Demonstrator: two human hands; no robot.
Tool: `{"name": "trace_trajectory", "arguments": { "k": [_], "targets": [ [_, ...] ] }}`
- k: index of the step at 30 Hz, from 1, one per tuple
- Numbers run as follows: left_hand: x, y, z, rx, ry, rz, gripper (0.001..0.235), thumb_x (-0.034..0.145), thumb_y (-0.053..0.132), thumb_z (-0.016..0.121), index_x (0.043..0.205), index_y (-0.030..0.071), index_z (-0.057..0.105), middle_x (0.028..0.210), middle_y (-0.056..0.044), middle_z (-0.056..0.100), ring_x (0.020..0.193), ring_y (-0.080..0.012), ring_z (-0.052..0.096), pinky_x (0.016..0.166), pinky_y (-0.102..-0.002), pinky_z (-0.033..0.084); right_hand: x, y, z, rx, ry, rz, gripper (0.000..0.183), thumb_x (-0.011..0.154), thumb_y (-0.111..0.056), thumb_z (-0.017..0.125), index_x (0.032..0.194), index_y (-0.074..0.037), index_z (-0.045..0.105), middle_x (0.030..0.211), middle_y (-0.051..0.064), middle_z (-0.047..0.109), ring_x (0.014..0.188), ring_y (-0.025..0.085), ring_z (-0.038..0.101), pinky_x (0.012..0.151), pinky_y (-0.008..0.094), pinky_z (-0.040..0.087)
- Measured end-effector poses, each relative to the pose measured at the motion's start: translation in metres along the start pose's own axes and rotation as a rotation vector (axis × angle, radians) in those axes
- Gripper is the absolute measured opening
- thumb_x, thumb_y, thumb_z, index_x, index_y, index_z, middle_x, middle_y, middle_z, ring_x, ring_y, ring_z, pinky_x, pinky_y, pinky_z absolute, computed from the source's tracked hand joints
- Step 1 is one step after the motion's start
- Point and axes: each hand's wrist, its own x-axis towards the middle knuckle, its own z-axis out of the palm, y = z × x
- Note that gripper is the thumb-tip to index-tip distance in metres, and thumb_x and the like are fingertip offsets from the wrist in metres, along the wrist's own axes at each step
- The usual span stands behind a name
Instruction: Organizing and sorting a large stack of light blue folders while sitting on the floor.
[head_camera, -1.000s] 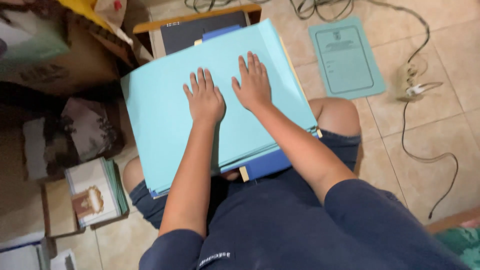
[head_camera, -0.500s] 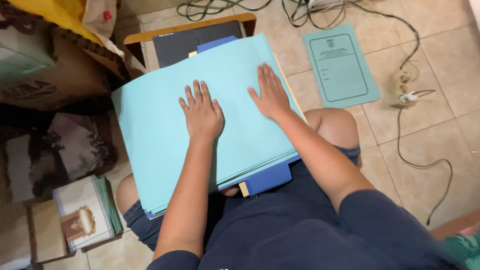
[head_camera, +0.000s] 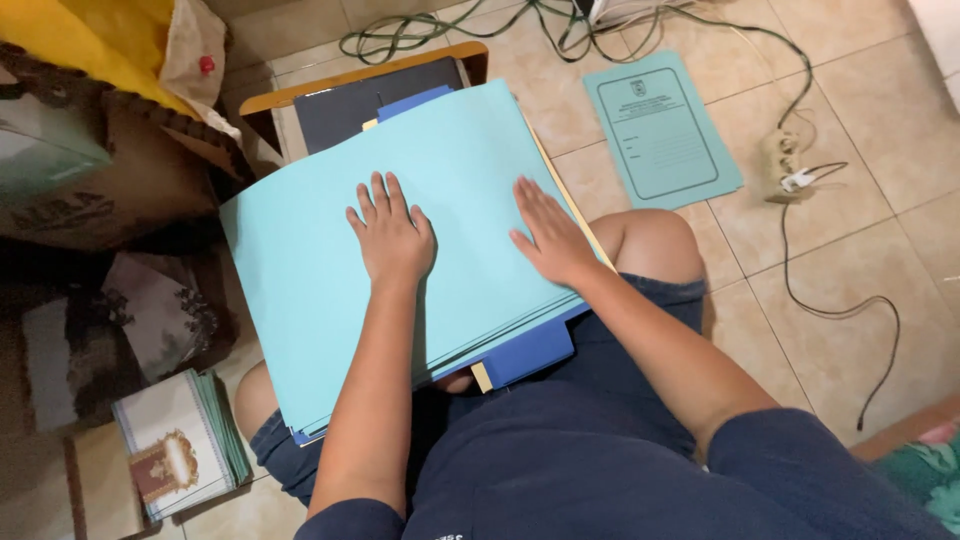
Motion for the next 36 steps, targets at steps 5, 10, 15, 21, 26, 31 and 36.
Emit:
{"name": "trace_trajectory", "arguments": {
  "k": [5,10,15,21,26,31,36],
  "targets": [
    [-0.003,0.001,-0.001,0.007,-0.003,0.012,0.066,0.105,0.037,0.024,0.165,0.010,0.021,0.172,-0.014,0.016,0.159,-0.0350,0.011,0.126,-0.058,0.006,-0.019,-0.005,-0.003,-0.015,-0.050,0.031,0.073,0.108,-0.042,0.039,0.163,-0.001,0.016,0.169,0.023,0.016,0.157,0.034,0.017,0.128,0.046,0.012],
    [0.001,-0.001,0.003,0.038,-0.013,0.014,0.067,0.105,0.038,0.024,0.165,0.009,0.020,0.173,-0.014,0.015,0.159,-0.0363,0.010,0.126,-0.058,0.006,0.061,0.013,0.008,0.005,-0.014,0.049,0.074,0.108,-0.044,0.042,0.163,0.001,0.017,0.169,0.025,0.017,0.157,0.036,0.016,0.128,0.048,0.014],
    [0.002,0.000,-0.001,0.029,-0.034,0.009,0.067,0.105,0.037,0.024,0.165,0.009,0.019,0.173,-0.013,0.015,0.158,-0.0359,0.009,0.125,-0.057,0.006,0.159,0.031,0.012,0.003,0.066,0.085,0.070,0.112,-0.043,0.040,0.162,0.002,0.019,0.169,0.024,0.018,0.158,0.036,0.017,0.129,0.048,0.016],
    [0.001,0.003,-0.004,0.012,-0.030,-0.017,0.066,0.105,0.037,0.024,0.165,0.011,0.020,0.173,-0.012,0.015,0.159,-0.0337,0.010,0.126,-0.056,0.006,0.163,0.030,0.003,0.022,0.042,0.059,0.069,0.113,-0.044,0.038,0.164,-0.002,0.017,0.171,0.018,0.015,0.159,0.030,0.015,0.130,0.043,0.016],
    [0.002,0.000,0.000,-0.002,-0.013,-0.018,0.064,0.106,0.034,0.024,0.165,0.011,0.020,0.172,-0.012,0.016,0.159,-0.0336,0.011,0.126,-0.056,0.006,0.064,0.006,-0.001,0.019,0.025,0.034,0.070,0.109,-0.038,0.043,0.163,-0.001,0.019,0.170,0.020,0.017,0.158,0.032,0.017,0.129,0.044,0.016],
    [-0.003,-0.001,0.000,0.003,-0.011,0.001,0.061,0.107,0.031,0.021,0.165,0.011,0.019,0.173,-0.013,0.014,0.159,-0.0338,0.009,0.126,-0.056,0.006,-0.028,-0.035,-0.002,-0.082,-0.025,0.010,0.082,0.101,-0.041,0.053,0.161,0.003,0.019,0.168,0.025,0.020,0.156,0.036,0.021,0.126,0.047,0.018],
    [-0.001,-0.003,0.002,0.015,-0.026,0.022,0.062,0.107,0.031,0.020,0.166,0.011,0.018,0.173,-0.013,0.013,0.159,-0.0350,0.007,0.126,-0.058,0.005,-0.015,-0.060,-0.002,-0.138,-0.080,0.066,0.083,0.101,-0.045,0.050,0.158,0.009,0.022,0.165,0.031,0.021,0.156,0.041,0.019,0.126,0.050,0.016]
  ]
}}
